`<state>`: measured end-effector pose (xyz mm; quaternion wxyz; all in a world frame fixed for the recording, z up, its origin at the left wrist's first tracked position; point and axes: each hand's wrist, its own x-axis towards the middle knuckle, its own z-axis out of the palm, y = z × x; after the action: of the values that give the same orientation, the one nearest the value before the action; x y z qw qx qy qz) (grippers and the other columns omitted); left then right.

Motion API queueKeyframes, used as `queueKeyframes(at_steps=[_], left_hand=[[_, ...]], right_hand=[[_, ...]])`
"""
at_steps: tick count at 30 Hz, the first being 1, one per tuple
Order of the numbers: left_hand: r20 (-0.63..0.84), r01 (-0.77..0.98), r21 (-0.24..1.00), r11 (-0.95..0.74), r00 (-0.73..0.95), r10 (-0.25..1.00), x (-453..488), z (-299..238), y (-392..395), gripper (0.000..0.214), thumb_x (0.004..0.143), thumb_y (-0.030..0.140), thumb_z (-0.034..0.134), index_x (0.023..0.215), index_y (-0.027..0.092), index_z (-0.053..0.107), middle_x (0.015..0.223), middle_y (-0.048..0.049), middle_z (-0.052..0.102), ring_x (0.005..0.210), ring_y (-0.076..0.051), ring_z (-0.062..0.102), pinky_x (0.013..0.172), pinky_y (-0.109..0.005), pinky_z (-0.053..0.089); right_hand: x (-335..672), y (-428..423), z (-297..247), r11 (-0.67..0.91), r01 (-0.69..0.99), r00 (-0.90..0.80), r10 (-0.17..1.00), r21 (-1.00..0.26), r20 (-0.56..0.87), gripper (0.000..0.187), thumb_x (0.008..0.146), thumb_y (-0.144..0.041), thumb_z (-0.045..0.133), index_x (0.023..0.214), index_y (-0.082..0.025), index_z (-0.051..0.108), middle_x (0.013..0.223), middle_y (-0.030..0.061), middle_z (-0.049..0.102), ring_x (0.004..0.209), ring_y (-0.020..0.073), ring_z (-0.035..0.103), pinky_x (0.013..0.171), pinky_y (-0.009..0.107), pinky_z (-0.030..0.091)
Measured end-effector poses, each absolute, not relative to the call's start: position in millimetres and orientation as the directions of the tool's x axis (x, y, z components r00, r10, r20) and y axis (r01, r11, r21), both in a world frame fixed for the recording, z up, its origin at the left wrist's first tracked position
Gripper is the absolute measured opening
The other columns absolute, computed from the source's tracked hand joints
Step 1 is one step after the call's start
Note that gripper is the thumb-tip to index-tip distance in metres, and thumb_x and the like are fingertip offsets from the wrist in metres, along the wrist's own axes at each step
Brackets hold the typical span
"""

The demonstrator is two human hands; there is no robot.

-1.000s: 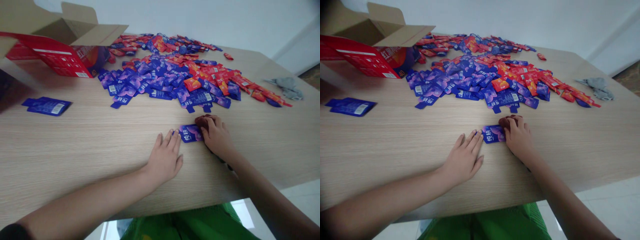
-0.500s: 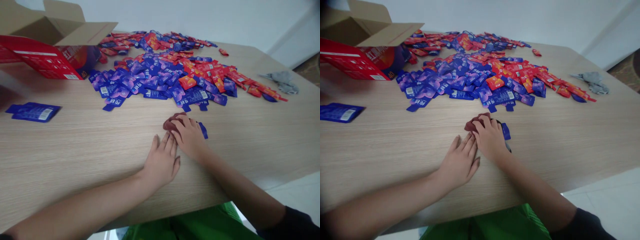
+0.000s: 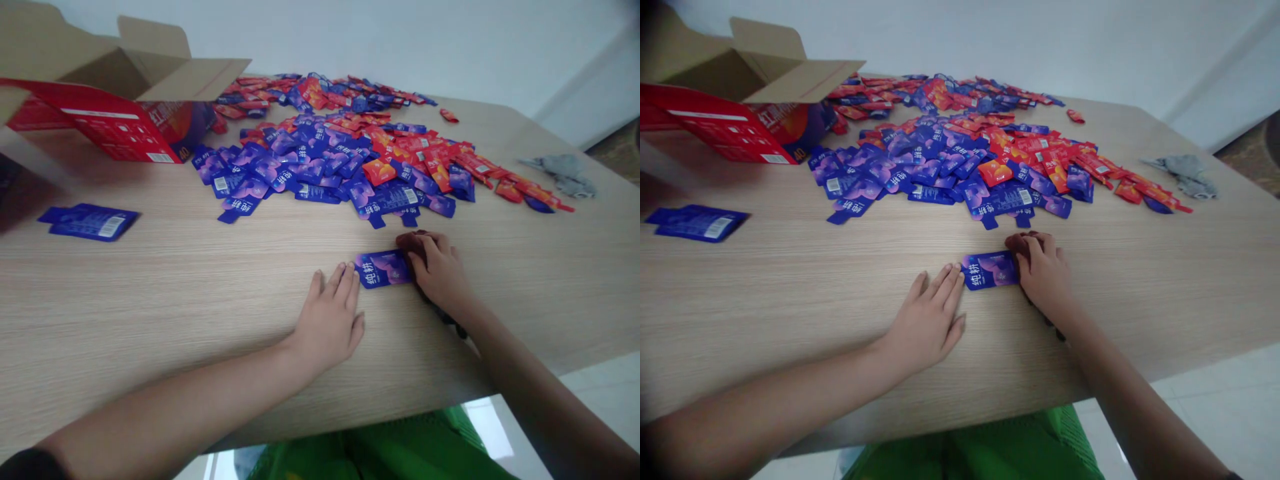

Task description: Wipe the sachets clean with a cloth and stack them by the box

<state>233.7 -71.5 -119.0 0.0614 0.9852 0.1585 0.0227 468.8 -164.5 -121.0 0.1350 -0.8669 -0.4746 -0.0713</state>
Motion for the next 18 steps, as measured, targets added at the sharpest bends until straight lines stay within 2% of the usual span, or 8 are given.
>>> queueKeyframes(at_steps=[3, 5, 7, 9, 13, 18], left_hand=[[0.042, 0.308, 0.124, -0.943, 0.948, 0.315, 233.0, -120.4, -71.4, 0.062, 0.096, 0.038, 0.032, 0.147, 0.002, 0.034, 0.157, -0.0192, 0.027, 0.144, -0.033, 0.028, 0.111, -0.058, 0.03], [0.051, 0.302, 0.116, -0.946, 0.949, 0.31, 232.7, -121.1, -71.5, 0.062, 0.096, 0.038, 0.031, 0.147, 0.002, 0.034, 0.157, -0.019, 0.027, 0.145, -0.032, 0.027, 0.111, -0.058, 0.03], [0.055, 0.302, 0.109, -0.947, 0.95, 0.309, 232.6, -121.0, -71.5, 0.062, 0.096, 0.038, 0.031, 0.147, 0.002, 0.034, 0.157, -0.0189, 0.027, 0.145, -0.032, 0.027, 0.112, -0.057, 0.029], [0.053, 0.304, 0.105, -0.947, 0.949, 0.31, 232.8, -120.2, -71.3, 0.062, 0.096, 0.039, 0.032, 0.145, 0.001, 0.037, 0.155, -0.0197, 0.031, 0.144, -0.033, 0.028, 0.112, -0.058, 0.028], [0.031, 0.304, 0.101, -0.947, 0.951, 0.309, 233.6, -117.9, -70.7, 0.06, 0.096, 0.039, 0.034, 0.142, 0.001, 0.043, 0.15, -0.0211, 0.04, 0.142, -0.034, 0.032, 0.112, -0.058, 0.028], [0.028, 0.303, 0.092, -0.948, 0.951, 0.307, 234.6, -117.6, -70.2, 0.062, 0.096, 0.039, 0.032, 0.146, 0.002, 0.036, 0.155, -0.019, 0.031, 0.144, -0.033, 0.028, 0.111, -0.057, 0.03]], right_hand=[[466.4, -164.1, -107.9, -0.501, 0.833, 0.553, 0.758, -0.236, 0.345, 0.034, 0.092, -0.031, 0.044, 0.12, -0.017, 0.059, 0.12, 0.0161, 0.056, 0.111, 0.0331, 0.053, 0.089, 0.049, 0.045], [449.8, -156.8, -98.2, -0.418, 0.864, 0.503, 0.742, -0.281, 0.443, 0.032, 0.093, -0.03, 0.044, 0.119, -0.019, 0.059, 0.119, 0.0152, 0.055, 0.113, 0.0318, 0.052, 0.092, 0.049, 0.044], [425.1, -145.1, -93.1, -0.294, 0.911, 0.404, 0.775, -0.289, 0.486, 0.03, 0.094, -0.029, 0.043, 0.117, -0.021, 0.059, 0.121, 0.0136, 0.055, 0.115, 0.0301, 0.051, 0.094, 0.048, 0.043], [400.0, -132.1, -94.8, -0.228, 0.943, 0.316, 0.843, -0.243, 0.436, 0.03, 0.095, -0.029, 0.043, 0.118, -0.021, 0.059, 0.126, 0.0129, 0.054, 0.112, 0.0297, 0.051, 0.091, 0.046, 0.043], [376.4, -116.6, -108.8, -0.273, 0.959, 0.283, 0.916, -0.073, 0.285, 0.031, 0.095, -0.03, 0.044, 0.119, -0.023, 0.06, 0.132, 0.0102, 0.053, 0.101, 0.0291, 0.051, 0.083, 0.044, 0.041], [394.8, -126.3, -114.9, -0.367, 0.93, 0.354, 0.893, -0.007, 0.279, 0.035, 0.094, -0.034, 0.044, 0.125, -0.023, 0.058, 0.135, 0.0112, 0.052, 0.102, 0.0314, 0.049, 0.082, 0.045, 0.04]])
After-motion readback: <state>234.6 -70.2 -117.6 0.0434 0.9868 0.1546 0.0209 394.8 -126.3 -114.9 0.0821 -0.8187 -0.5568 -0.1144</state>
